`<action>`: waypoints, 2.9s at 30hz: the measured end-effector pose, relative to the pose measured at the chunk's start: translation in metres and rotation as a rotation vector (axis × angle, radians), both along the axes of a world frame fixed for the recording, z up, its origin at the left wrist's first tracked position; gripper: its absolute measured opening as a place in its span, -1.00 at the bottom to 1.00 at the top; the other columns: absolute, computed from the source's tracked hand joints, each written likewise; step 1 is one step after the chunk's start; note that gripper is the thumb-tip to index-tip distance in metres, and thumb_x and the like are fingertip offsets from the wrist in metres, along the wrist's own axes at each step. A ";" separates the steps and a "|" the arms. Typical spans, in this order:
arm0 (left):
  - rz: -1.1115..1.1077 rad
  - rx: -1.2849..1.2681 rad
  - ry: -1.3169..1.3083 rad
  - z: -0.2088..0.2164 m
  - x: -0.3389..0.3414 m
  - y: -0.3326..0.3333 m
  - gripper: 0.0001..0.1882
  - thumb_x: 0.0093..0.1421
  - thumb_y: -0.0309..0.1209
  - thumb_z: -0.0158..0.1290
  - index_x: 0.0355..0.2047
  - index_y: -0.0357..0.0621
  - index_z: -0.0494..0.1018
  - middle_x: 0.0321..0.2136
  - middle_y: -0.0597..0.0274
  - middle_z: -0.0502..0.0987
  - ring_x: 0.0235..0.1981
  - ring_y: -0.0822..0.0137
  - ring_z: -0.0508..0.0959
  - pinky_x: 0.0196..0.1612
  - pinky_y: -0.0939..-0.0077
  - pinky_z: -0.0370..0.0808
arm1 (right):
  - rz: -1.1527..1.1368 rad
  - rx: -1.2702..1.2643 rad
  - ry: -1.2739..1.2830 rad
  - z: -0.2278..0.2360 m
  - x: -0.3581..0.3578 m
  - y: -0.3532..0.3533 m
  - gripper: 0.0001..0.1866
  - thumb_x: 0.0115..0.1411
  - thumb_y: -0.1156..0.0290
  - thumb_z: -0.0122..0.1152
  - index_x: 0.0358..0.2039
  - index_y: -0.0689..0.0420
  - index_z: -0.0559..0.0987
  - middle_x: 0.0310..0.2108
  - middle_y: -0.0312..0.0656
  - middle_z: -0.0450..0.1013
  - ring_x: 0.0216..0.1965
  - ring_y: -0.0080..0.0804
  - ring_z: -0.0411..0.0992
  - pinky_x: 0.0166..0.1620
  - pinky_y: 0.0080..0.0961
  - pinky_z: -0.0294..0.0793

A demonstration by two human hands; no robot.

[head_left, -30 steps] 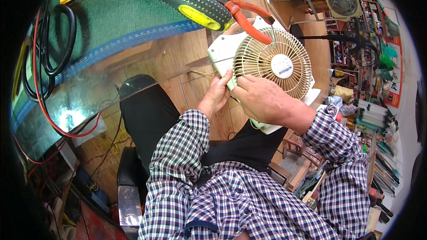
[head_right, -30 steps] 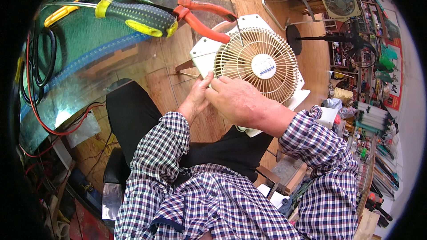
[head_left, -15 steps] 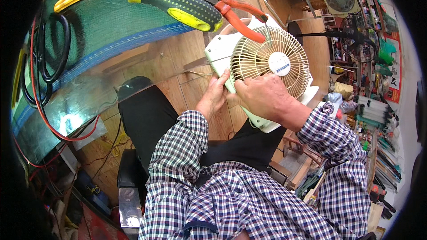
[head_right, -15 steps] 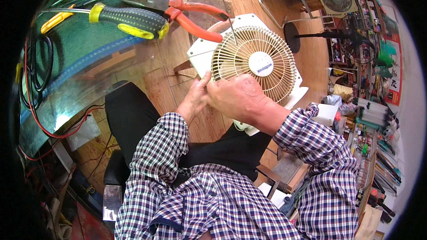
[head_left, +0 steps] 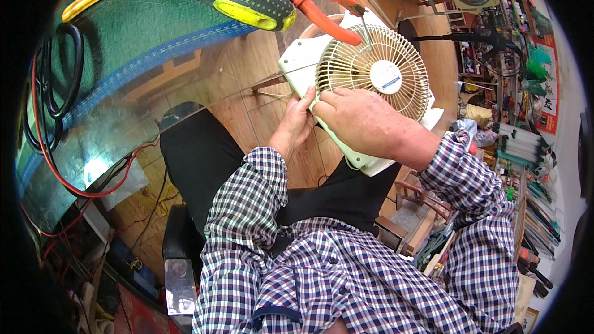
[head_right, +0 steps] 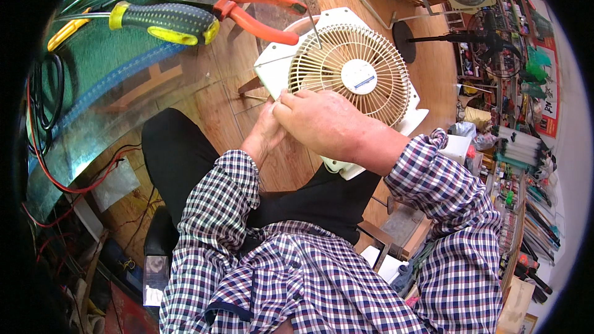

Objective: The person uses a yellow screwdriver to remove screws from the front grille of a small white fan. After removing the screws, they detach the grille to expose the fan blades and motor housing.

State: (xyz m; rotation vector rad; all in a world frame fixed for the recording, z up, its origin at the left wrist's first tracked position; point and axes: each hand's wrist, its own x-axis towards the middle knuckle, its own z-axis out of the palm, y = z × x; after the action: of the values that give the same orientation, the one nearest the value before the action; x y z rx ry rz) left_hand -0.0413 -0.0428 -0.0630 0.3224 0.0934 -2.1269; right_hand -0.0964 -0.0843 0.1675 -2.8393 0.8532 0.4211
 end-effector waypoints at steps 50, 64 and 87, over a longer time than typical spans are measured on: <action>0.008 0.009 0.006 0.003 0.000 -0.002 -0.36 0.63 -0.09 0.05 0.51 -0.21 0.24 0.33 0.07 0.51 0.31 0.18 0.57 0.32 0.21 0.62 | -0.112 0.064 0.203 0.013 0.006 0.009 -0.80 0.40 0.32 0.26 -0.16 0.22 0.60 -0.42 -0.05 0.63 -0.31 0.01 0.71 -0.27 -0.04 0.69; 0.017 -0.013 -0.025 0.000 0.000 -0.003 -0.36 0.66 -0.05 -0.03 0.55 -0.13 0.15 0.34 0.06 0.49 0.32 0.09 0.56 0.32 0.06 0.65 | -0.123 -0.071 0.094 0.016 0.009 0.006 -0.74 0.43 0.23 0.29 -0.19 0.19 0.59 -0.42 -0.06 0.62 -0.31 -0.04 0.69 -0.22 -0.09 0.66; 0.001 -0.036 -0.050 -0.005 0.001 -0.005 -0.32 0.65 -0.06 0.00 0.57 -0.15 0.14 0.43 0.04 0.41 0.41 0.08 0.48 0.43 0.01 0.53 | -0.493 0.160 0.519 0.034 0.042 0.002 -0.81 0.36 0.35 0.33 -0.17 0.21 0.59 -0.24 -0.03 0.54 -0.11 -0.03 0.60 -0.04 -0.08 0.62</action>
State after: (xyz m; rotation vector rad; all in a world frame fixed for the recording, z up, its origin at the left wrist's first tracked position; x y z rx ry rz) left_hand -0.0404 -0.0473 -0.0680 0.3541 0.0261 -2.1151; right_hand -0.0549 -0.0825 0.2015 -2.2793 1.4766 1.1068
